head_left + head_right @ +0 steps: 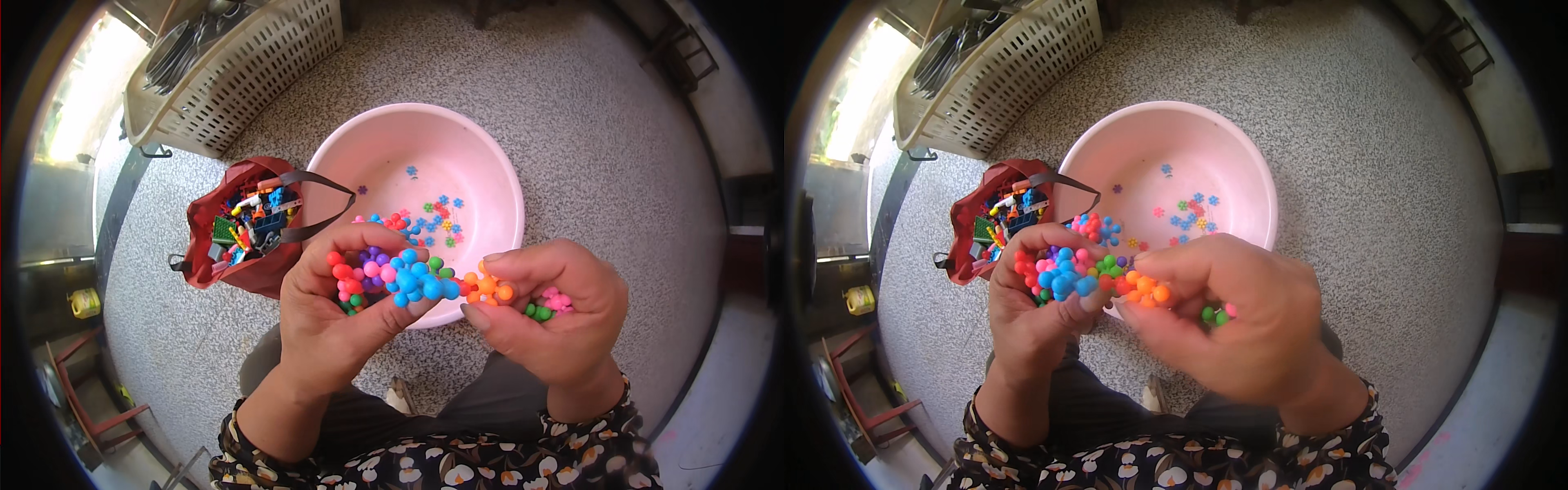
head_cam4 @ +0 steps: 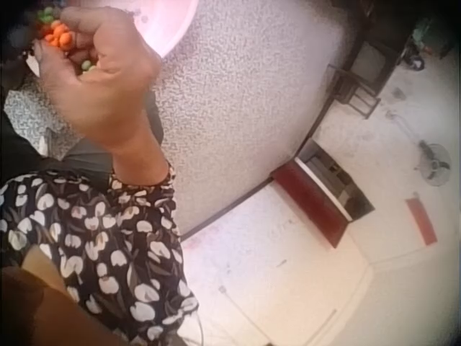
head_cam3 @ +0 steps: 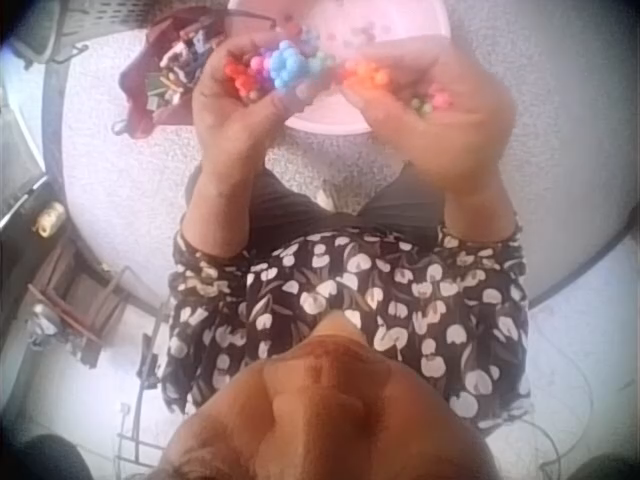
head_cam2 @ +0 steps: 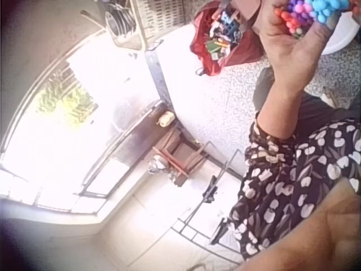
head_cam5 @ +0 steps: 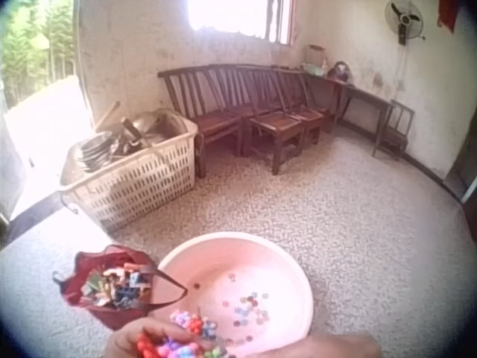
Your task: Connecting small colorful plastic flower-shaped building pieces into a larger structure.
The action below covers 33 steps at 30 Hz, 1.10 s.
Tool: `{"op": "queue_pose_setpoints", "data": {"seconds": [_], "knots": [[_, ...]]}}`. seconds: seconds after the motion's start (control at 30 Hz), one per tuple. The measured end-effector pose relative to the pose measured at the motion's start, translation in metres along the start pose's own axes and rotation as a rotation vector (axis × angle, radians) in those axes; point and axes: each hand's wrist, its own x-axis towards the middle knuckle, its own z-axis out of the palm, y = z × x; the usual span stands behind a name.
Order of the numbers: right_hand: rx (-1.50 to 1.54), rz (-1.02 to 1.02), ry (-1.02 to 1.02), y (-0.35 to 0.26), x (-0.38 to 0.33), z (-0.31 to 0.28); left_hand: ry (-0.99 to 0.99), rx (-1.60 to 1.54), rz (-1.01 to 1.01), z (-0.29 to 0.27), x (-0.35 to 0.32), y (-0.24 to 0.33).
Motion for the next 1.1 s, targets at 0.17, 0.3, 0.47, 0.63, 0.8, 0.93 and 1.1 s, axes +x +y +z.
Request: {"op": "queue_pose_setpoints", "data": {"seconds": [0.17,0.3,0.47,0.63,0.8,0.93,1.1], "knots": [[-0.019,0.022,-0.013,0.0016,0.0006,-0.0018,0.031,-0.024,0.020,0.0005,0.0012,-0.0039],[-0.109,-0.022,-0.002,0.0017,0.0010,-0.0002,0.031,-0.012,0.043,0.0002,0.0012,-0.0044],[-0.150,-0.025,0.018,0.0021,0.0004,0.0020,0.043,-0.028,-0.001,0.0001,0.0008,-0.0044],[-0.132,0.001,0.007,0.0022,0.0006,0.0030,0.049,-0.040,-0.002,0.0009,0.0009,-0.0044],[-0.124,0.036,0.002,0.0026,-0.0010,0.0034,0.043,-0.026,0.009,-0.0018,0.0003,-0.0052],[-0.087,0.058,-0.045,0.0001,0.0005,0.0026,0.056,-0.035,-0.020,0.0010,0.0003,-0.0026],[-0.126,0.005,-0.054,0.0018,0.0008,0.0026,0.052,-0.039,-0.012,0.0024,0.0009,-0.0029]]}}
